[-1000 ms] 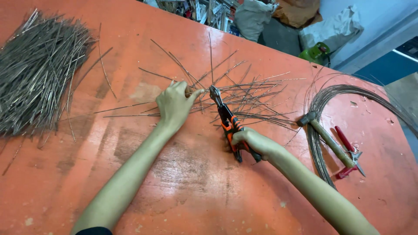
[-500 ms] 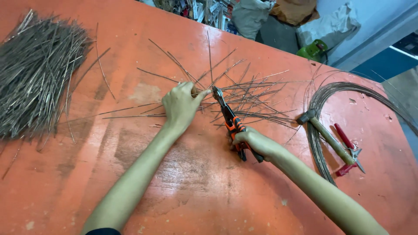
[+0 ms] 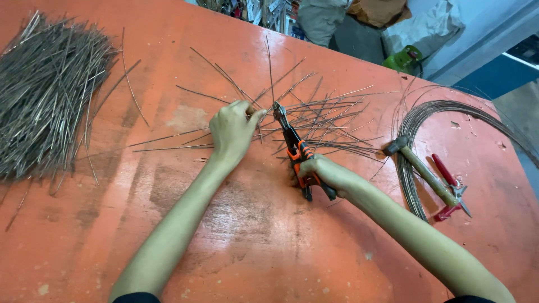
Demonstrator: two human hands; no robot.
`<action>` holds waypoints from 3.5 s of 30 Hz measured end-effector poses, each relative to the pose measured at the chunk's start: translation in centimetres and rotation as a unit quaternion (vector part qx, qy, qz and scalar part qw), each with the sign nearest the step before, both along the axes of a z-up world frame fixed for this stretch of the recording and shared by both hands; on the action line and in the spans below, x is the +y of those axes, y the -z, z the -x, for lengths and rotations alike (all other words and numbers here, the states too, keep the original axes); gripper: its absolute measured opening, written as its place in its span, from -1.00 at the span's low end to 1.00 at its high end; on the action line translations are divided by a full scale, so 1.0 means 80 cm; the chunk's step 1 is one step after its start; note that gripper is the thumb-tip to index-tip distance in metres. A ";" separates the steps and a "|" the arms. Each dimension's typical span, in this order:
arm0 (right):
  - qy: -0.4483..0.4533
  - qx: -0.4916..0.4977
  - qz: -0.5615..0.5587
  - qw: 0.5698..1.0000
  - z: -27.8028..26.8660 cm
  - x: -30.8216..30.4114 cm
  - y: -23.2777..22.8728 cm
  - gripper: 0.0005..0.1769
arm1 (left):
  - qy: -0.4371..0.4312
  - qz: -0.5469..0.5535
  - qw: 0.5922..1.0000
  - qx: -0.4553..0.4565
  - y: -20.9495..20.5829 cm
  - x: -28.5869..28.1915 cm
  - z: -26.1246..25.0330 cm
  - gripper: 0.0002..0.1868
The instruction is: Cutting thin metal wires into smaller segments using hand-held cutters on a workbench
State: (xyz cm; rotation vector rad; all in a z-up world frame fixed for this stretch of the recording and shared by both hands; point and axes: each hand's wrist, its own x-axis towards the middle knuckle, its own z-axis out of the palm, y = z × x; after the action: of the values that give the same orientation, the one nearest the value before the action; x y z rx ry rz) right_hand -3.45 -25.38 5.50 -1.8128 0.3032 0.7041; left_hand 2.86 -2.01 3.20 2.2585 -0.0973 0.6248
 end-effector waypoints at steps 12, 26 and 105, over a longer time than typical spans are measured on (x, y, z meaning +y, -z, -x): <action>0.006 0.016 -0.005 1.000 -0.022 -0.021 0.042 -0.31 | 0.001 0.015 1.000 0.022 -0.018 -0.006 0.008 -0.76; -0.058 -0.057 0.136 0.987 -0.014 -0.016 0.077 -0.81 | 0.016 -0.016 0.998 0.059 -0.014 -0.002 0.003 -0.67; -0.067 -0.741 0.341 0.575 -0.167 -0.054 0.070 -0.67 | 0.042 -0.106 0.976 -0.184 0.068 -0.023 -0.025 -0.72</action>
State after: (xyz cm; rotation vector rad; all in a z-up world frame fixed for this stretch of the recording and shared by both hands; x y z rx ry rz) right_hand 9.88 -29.72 -0.10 -2.4930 -0.8304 -1.1720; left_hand 4.83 -3.83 -2.25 2.3003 -0.4596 1.0222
